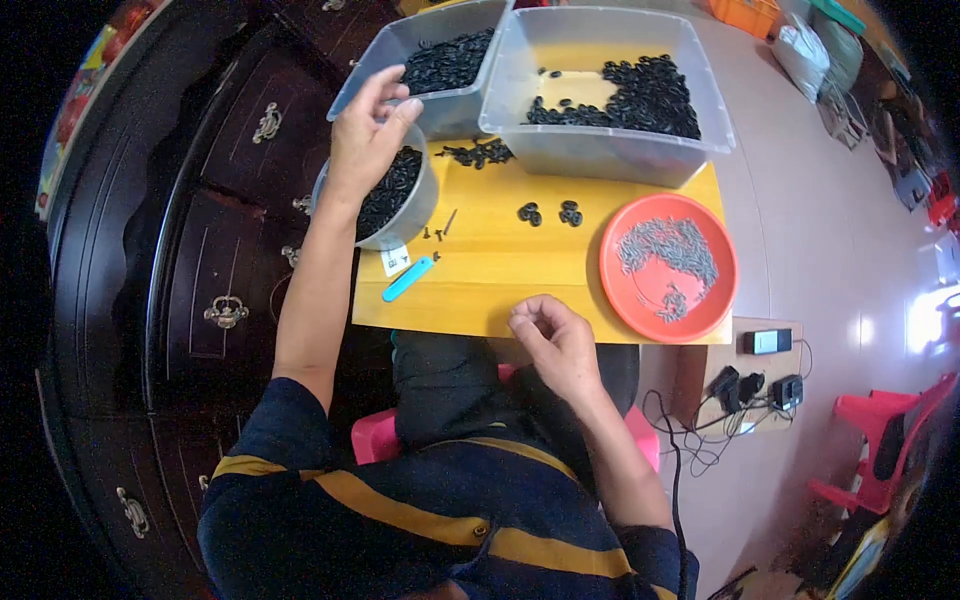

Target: The person assembles small plastic parts by hand, inserting metal pins into them.

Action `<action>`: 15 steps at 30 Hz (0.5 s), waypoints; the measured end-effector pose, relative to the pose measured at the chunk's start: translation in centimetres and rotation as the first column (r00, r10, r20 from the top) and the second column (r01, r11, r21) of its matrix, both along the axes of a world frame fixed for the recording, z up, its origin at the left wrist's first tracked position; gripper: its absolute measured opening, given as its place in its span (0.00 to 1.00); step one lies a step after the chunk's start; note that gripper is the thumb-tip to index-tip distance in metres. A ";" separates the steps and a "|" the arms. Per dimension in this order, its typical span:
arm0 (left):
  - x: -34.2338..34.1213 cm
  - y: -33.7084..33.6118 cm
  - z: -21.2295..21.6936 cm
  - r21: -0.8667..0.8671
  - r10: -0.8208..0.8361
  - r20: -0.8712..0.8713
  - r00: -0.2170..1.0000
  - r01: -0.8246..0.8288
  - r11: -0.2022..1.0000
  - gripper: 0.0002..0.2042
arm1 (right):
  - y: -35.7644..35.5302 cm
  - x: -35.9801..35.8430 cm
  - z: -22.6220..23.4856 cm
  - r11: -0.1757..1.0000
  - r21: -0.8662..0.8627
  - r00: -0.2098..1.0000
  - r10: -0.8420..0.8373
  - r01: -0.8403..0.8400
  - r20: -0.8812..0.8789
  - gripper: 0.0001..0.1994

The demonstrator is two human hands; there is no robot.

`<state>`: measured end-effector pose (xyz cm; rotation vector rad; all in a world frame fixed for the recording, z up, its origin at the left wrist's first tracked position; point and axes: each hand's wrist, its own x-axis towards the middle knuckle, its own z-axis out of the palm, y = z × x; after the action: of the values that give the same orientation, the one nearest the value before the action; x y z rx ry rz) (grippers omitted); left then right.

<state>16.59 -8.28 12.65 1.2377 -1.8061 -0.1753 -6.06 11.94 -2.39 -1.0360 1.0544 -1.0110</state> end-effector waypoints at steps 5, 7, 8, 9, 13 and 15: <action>-3.9 4.0 -6.1 0.199 -0.237 0.054 0.970 0.222 0.954 0.07 | 0.0 0.2 -0.1 0.994 -0.046 0.995 -0.095 0.096 0.013 0.06; -5.6 5.0 -9.2 0.218 -0.295 0.115 0.948 0.266 0.939 0.07 | 0.2 0.4 0.1 0.995 -0.034 0.996 -0.090 0.090 0.021 0.06; -6.4 5.5 -10.5 0.228 -0.329 0.141 0.934 0.293 0.929 0.08 | 0.3 0.3 0.3 0.996 -0.030 0.996 -0.079 0.080 0.031 0.06; -7.3 5.7 -11.5 0.239 -0.365 0.165 0.916 0.322 0.916 0.08 | 0.3 0.1 0.3 0.996 -0.025 0.996 -0.086 0.087 0.029 0.06; -9.8 6.0 -13.5 0.220 -0.341 0.309 0.888 0.282 0.934 0.11 | 0.3 -0.2 0.5 1.000 0.021 1.000 -0.020 0.019 0.004 0.06; -10.4 6.0 -14.1 0.209 -0.331 0.322 0.887 0.274 0.939 0.11 | 0.2 -0.2 0.5 0.999 0.030 1.000 -0.024 0.024 0.001 0.06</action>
<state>6.15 -2.32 -1.42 1.1384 -2.3393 -0.2924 -6.25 12.17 -1.85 -1.0006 1.0802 -1.0127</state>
